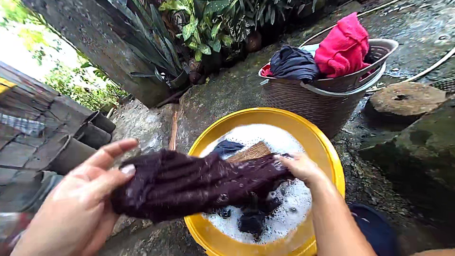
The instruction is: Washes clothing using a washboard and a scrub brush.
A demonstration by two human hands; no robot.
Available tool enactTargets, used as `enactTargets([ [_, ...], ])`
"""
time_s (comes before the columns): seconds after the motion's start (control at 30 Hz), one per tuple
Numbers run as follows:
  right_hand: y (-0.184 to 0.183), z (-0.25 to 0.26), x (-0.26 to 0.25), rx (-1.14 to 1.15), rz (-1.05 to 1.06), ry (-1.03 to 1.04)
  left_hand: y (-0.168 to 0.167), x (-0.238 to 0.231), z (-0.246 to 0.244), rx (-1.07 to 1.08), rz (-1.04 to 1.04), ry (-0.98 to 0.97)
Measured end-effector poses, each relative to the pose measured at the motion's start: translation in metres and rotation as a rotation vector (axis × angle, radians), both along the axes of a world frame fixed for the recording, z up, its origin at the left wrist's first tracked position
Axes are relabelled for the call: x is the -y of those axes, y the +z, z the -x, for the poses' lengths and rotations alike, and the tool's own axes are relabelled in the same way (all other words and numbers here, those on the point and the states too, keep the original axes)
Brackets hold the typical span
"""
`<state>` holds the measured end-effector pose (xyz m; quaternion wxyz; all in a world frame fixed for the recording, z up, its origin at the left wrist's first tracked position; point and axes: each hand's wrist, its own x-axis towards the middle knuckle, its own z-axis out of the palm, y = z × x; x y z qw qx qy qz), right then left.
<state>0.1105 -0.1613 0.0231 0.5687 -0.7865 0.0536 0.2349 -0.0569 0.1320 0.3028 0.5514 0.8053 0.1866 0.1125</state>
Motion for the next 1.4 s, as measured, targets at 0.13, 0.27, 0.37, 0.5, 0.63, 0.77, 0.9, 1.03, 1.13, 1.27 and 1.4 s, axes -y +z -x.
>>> enactTargets([
  [0.13,0.021,-0.014,0.022,0.230,0.037,-0.307,-0.033,-0.037,0.019,-0.071,0.331,-0.211],
  [0.27,0.038,-0.036,0.008,0.378,-0.086,-0.543,-0.105,-0.085,0.004,0.093,0.730,-0.174],
  [0.37,0.019,-0.072,-0.024,0.234,-0.186,-0.521,-0.216,-0.086,-0.030,0.185,0.895,0.272],
  [0.5,-0.042,-0.128,-0.069,-0.050,0.049,-0.050,-0.319,-0.062,-0.051,-0.386,0.882,0.452],
  [0.63,-0.071,-0.172,-0.089,0.094,0.344,0.003,-0.313,-0.074,-0.048,-0.349,0.929,0.293],
  [0.77,-0.108,-0.210,-0.104,0.180,0.569,0.110,-0.301,-0.105,-0.042,0.021,0.963,0.265],
  [0.9,-0.143,-0.222,-0.116,0.119,0.639,0.176,-0.322,-0.125,-0.038,0.044,1.012,0.342],
  [1.03,-0.172,-0.219,-0.127,-0.023,0.734,0.296,-0.334,-0.107,-0.027,-0.361,0.936,0.306],
  [1.13,-0.181,-0.222,-0.118,-0.027,0.683,0.259,-0.332,-0.104,-0.020,-0.272,0.930,0.294],
  [1.27,-0.177,-0.214,-0.101,0.231,0.250,-0.133,-0.319,-0.121,-0.014,0.014,0.904,0.193],
  [1.4,-0.127,-0.188,-0.076,0.341,-0.281,-0.432,-0.315,-0.120,-0.010,0.040,0.956,0.161],
])
